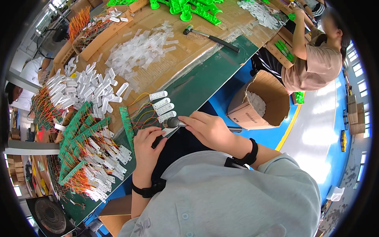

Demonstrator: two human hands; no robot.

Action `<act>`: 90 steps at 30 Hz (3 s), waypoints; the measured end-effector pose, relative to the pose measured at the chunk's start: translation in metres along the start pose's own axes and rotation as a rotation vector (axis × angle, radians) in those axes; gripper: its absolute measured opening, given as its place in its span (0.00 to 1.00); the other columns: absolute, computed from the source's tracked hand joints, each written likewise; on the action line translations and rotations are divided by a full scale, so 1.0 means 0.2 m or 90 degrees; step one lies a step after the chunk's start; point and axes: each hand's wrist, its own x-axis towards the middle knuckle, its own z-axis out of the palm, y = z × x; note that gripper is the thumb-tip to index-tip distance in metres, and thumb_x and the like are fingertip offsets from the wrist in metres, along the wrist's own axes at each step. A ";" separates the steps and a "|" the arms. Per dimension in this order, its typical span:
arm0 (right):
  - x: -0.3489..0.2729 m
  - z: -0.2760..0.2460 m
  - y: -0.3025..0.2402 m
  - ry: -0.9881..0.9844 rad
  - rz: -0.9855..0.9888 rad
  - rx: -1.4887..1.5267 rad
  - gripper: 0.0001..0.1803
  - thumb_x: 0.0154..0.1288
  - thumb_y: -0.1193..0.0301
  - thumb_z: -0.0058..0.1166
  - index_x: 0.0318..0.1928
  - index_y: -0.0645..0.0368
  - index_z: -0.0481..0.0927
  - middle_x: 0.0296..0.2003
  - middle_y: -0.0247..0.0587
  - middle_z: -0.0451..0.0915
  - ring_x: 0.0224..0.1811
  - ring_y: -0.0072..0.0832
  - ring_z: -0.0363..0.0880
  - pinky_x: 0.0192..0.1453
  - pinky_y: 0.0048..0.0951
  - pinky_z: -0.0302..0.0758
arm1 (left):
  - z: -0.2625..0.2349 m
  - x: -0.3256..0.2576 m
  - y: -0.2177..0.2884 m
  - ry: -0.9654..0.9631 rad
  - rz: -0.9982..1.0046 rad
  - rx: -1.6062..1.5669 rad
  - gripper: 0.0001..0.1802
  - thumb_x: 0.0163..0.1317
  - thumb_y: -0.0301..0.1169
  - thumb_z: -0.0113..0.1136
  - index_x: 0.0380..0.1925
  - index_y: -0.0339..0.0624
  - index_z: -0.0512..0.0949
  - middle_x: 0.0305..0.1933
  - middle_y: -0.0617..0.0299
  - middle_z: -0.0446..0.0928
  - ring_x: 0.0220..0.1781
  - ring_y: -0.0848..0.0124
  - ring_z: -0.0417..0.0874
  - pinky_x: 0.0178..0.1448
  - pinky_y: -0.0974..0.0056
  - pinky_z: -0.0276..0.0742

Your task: Assembling small LED driver components at a factory workbench.

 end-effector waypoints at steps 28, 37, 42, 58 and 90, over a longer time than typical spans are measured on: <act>0.01 0.18 0.01 -0.118 -0.073 -0.061 0.18 0.65 0.74 0.63 0.55 0.62 0.82 0.34 0.38 0.77 0.31 0.34 0.81 0.31 0.32 0.78 | 0.01 -0.01 0.00 -0.004 -0.091 -0.040 0.33 0.43 0.30 0.82 0.50 0.42 0.74 0.44 0.59 0.81 0.43 0.61 0.80 0.52 0.57 0.73; 0.20 0.07 0.23 0.154 0.027 -0.092 0.13 0.62 0.74 0.65 0.48 0.55 0.87 0.33 0.40 0.77 0.34 0.39 0.81 0.35 0.36 0.79 | 0.01 -0.01 -0.01 -0.011 -0.106 -0.074 0.32 0.42 0.28 0.81 0.49 0.41 0.76 0.45 0.58 0.84 0.44 0.59 0.81 0.53 0.56 0.74; 0.29 0.08 0.55 0.170 0.086 -0.230 0.09 0.58 0.72 0.66 0.41 0.52 0.87 0.34 0.35 0.78 0.42 0.37 0.79 0.45 0.38 0.77 | 0.01 -0.02 -0.02 -0.038 -0.025 -0.018 0.24 0.47 0.29 0.77 0.45 0.45 0.79 0.49 0.62 0.81 0.52 0.57 0.78 0.56 0.53 0.70; 1.09 0.44 0.72 0.064 0.051 -0.228 0.10 0.57 0.65 0.67 0.39 0.52 0.85 0.40 0.41 0.82 0.51 0.44 0.78 0.55 0.46 0.76 | -0.01 0.01 0.05 -0.040 -0.052 0.007 0.20 0.48 0.28 0.77 0.40 0.44 0.79 0.46 0.60 0.79 0.51 0.56 0.78 0.55 0.53 0.71; 0.28 0.18 0.13 -0.002 -0.070 0.138 0.16 0.56 0.76 0.68 0.44 0.60 0.77 0.42 0.44 0.81 0.45 0.46 0.81 0.49 0.43 0.78 | -0.04 0.04 0.05 0.003 -0.008 0.000 0.10 0.56 0.22 0.68 0.38 0.40 0.80 0.41 0.57 0.80 0.44 0.54 0.80 0.49 0.54 0.74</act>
